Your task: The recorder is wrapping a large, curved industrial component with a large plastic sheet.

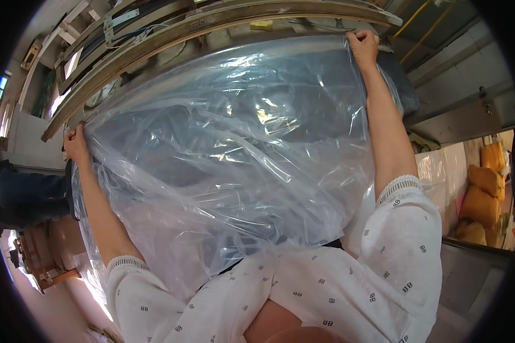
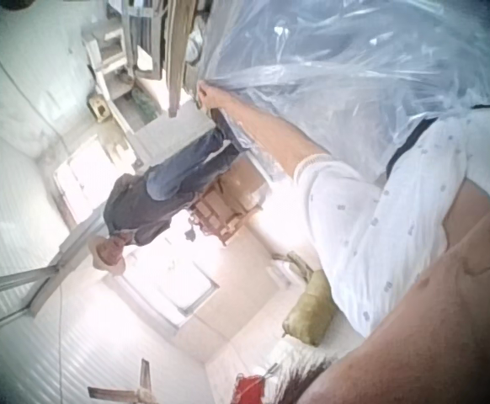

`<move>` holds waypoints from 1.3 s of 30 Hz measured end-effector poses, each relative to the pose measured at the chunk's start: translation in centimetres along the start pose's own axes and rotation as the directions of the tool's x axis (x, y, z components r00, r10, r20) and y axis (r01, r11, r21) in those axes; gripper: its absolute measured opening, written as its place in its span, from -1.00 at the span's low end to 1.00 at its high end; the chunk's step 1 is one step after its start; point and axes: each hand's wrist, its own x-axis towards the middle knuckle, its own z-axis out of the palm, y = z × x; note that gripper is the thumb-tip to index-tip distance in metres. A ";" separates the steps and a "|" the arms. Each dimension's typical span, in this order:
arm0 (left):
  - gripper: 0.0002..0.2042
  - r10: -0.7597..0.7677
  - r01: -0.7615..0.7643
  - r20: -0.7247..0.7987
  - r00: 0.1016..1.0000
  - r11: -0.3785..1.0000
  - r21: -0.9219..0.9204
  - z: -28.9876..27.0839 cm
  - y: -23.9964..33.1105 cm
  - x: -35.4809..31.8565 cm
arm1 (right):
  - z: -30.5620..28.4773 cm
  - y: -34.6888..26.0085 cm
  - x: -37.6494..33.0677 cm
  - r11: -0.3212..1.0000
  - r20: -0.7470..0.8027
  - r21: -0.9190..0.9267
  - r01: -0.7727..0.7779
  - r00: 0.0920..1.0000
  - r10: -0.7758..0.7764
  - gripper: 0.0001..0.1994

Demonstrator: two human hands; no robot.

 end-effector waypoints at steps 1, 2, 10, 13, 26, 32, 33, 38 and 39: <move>-0.73 0.002 -0.003 0.003 1.000 0.998 0.058 0.2 1.2 -0.4 | 0.1 -0.4 -0.1 0.998 -0.015 -0.061 0.017 1.000 -0.018 -0.77; -0.73 0.005 -0.006 0.003 1.000 0.993 0.121 -0.1 1.6 -0.6 | 0.4 -1.0 -0.2 0.993 -0.027 -0.117 0.033 0.999 -0.036 -0.75; -0.59 0.059 0.006 -0.151 0.987 0.918 0.397 -0.3 0.9 0.8 | 1.1 -1.4 0.5 0.948 -0.152 -0.317 -0.026 0.988 -0.024 -0.61; -0.65 0.018 0.029 -0.118 0.993 0.922 0.385 0.1 -0.9 1.7 | 0.7 -1.2 0.4 0.930 -0.201 -0.357 -0.093 0.979 0.020 -0.59; -0.74 -0.285 0.307 0.113 0.952 0.903 -0.302 -5.8 -10.9 6.9 | -1.1 4.2 3.3 0.973 -0.187 -0.230 -0.002 0.981 -0.042 -0.51; -0.58 0.111 -0.179 0.179 0.978 0.883 0.434 -1.1 -4.0 1.6 | -1.6 1.9 2.1 0.955 -0.091 0.197 -0.222 0.966 0.243 -0.44; -0.57 0.194 -0.298 0.246 0.950 0.801 0.520 -0.8 -1.4 0.8 | -2.1 3.5 2.4 0.984 -0.142 -0.146 -0.104 0.986 0.084 -0.43; -0.75 -0.025 0.027 0.023 0.999 0.995 -0.097 -11.0 4.7 -1.3 | -6.5 -2.9 -1.4 0.595 0.389 0.571 -0.566 0.825 0.411 -0.44; -0.75 -0.073 0.073 0.085 0.994 0.997 0.010 -11.9 5.5 -2.8 | -7.6 -3.5 -2.6 0.635 0.419 0.551 -0.542 0.837 0.351 -0.48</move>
